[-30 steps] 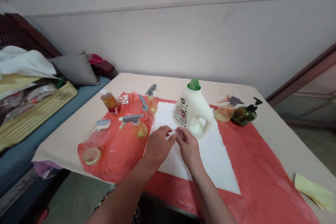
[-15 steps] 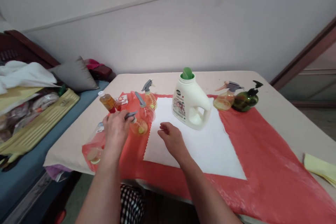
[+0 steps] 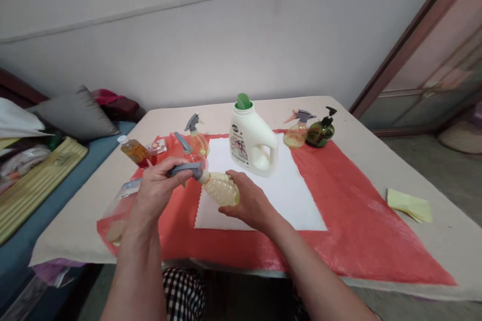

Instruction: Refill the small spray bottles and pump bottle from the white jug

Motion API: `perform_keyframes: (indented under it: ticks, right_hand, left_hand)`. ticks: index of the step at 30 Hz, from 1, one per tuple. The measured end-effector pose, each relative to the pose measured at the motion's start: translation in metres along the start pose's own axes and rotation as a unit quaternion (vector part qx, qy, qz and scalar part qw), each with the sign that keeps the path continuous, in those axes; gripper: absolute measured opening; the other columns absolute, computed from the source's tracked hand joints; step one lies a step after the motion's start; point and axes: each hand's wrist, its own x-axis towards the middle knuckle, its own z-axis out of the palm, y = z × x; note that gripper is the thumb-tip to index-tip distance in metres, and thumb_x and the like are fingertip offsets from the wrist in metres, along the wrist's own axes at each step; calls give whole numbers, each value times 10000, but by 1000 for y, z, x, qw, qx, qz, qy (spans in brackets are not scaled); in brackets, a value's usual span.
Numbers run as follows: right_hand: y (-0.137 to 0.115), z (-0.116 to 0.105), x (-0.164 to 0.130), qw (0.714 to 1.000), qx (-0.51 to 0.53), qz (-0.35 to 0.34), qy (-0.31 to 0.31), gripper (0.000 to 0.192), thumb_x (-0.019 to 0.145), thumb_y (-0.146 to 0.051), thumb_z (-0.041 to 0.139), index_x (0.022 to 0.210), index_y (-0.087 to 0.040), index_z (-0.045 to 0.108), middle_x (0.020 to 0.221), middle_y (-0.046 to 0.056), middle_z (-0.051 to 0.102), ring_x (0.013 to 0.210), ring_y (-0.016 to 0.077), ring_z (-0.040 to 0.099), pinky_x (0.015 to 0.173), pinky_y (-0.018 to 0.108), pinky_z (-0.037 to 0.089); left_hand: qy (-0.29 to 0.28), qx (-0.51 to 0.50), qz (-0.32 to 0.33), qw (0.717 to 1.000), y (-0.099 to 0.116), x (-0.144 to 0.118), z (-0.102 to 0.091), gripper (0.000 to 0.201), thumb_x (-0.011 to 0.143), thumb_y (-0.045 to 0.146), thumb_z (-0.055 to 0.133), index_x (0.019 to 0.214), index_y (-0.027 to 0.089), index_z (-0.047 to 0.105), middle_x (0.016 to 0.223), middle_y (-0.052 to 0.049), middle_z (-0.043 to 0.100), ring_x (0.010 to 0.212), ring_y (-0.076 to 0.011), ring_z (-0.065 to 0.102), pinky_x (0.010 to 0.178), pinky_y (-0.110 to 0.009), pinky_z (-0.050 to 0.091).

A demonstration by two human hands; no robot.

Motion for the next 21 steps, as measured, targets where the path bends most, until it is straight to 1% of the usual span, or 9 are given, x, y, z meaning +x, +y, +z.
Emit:
perform_keyframes:
  ticks: [4, 7, 9, 11, 13, 14, 17, 19, 21]
  right_hand:
    - [10, -1, -1, 983, -129, -27, 125, 757, 664, -298, 795, 1352, -240, 484, 1302, 146, 576, 1211, 361, 534, 993, 532, 456]
    - [14, -5, -1, 979, -142, 0, 144, 747, 662, -282, 779, 1348, -237, 487, 1301, 151, 571, 1204, 372, 531, 976, 540, 459]
    - [14, -10, -1, 989, -80, 36, 117, 768, 640, -293, 790, 1345, -258, 488, 1317, 126, 569, 1215, 355, 535, 974, 516, 469]
    - [14, -16, -3, 994, 23, 74, 79, 789, 616, -312, 808, 1338, -264, 492, 1309, 98, 583, 1187, 313, 562, 978, 473, 475]
    - [15, -21, -5, 986, 125, 104, 37, 795, 598, -328, 822, 1326, -253, 511, 1230, 73, 626, 1080, 265, 609, 945, 432, 492]
    - [16, -24, -5, 979, 168, 115, 13, 786, 589, -328, 828, 1312, -248, 530, 1169, 60, 651, 1017, 246, 624, 912, 416, 504]
    - [18, -29, -7, 959, 247, 122, -66, 744, 556, -304, 842, 1257, -240, 600, 1030, 37, 687, 918, 227, 635, 827, 384, 523]
    - [18, -31, -9, 953, 260, 120, -99, 733, 539, -282, 847, 1236, -238, 622, 1009, 32, 693, 921, 231, 635, 816, 376, 523]
    - [17, -31, -10, 953, 250, 124, -114, 739, 542, -267, 843, 1245, -237, 617, 1017, 29, 691, 937, 232, 632, 821, 373, 518]
  left_hand:
    - [51, 70, -53, 995, -1, 2, 25, 194, 814, 389, 669, 759, 205, 695, 593, 38, 563, 587, -130, 495, 569, -253, 354]
    - [-4, -22, -85, 996, -8, 3, 31, 333, 845, 510, 629, 928, 200, 717, 663, 5, 642, 673, -161, 594, 650, -274, 444]
    - [-44, -153, -115, 981, -16, 5, 28, 508, 883, 627, 522, 1051, 185, 707, 742, -40, 694, 740, -189, 653, 722, -324, 509]
    - [-30, -236, -133, 962, -25, 7, 22, 591, 898, 674, 452, 1077, 171, 704, 780, -69, 712, 770, -200, 682, 770, -367, 545]
    - [6, -255, -112, 960, -31, 9, 16, 484, 859, 600, 596, 1097, 194, 706, 911, -82, 737, 889, -206, 698, 843, -376, 551]
    - [8, -256, -88, 963, -32, 9, 15, 441, 809, 520, 699, 1135, 222, 699, 1052, -88, 735, 1011, -216, 684, 896, -378, 541]
    - [-47, -253, -26, 966, -31, 9, 17, 637, 669, 311, 847, 1272, 325, 644, 1451, -60, 559, 1334, -262, 512, 1026, -396, 483]
    - [-84, -251, -18, 964, -29, 9, 21, 613, 696, 317, 829, 1282, 315, 647, 1425, -76, 582, 1327, -274, 516, 1034, -410, 473]
    - [-86, -245, -23, 965, -27, 9, 27, 489, 737, 343, 799, 1208, 262, 698, 1204, -87, 700, 1160, -248, 624, 975, -387, 500]
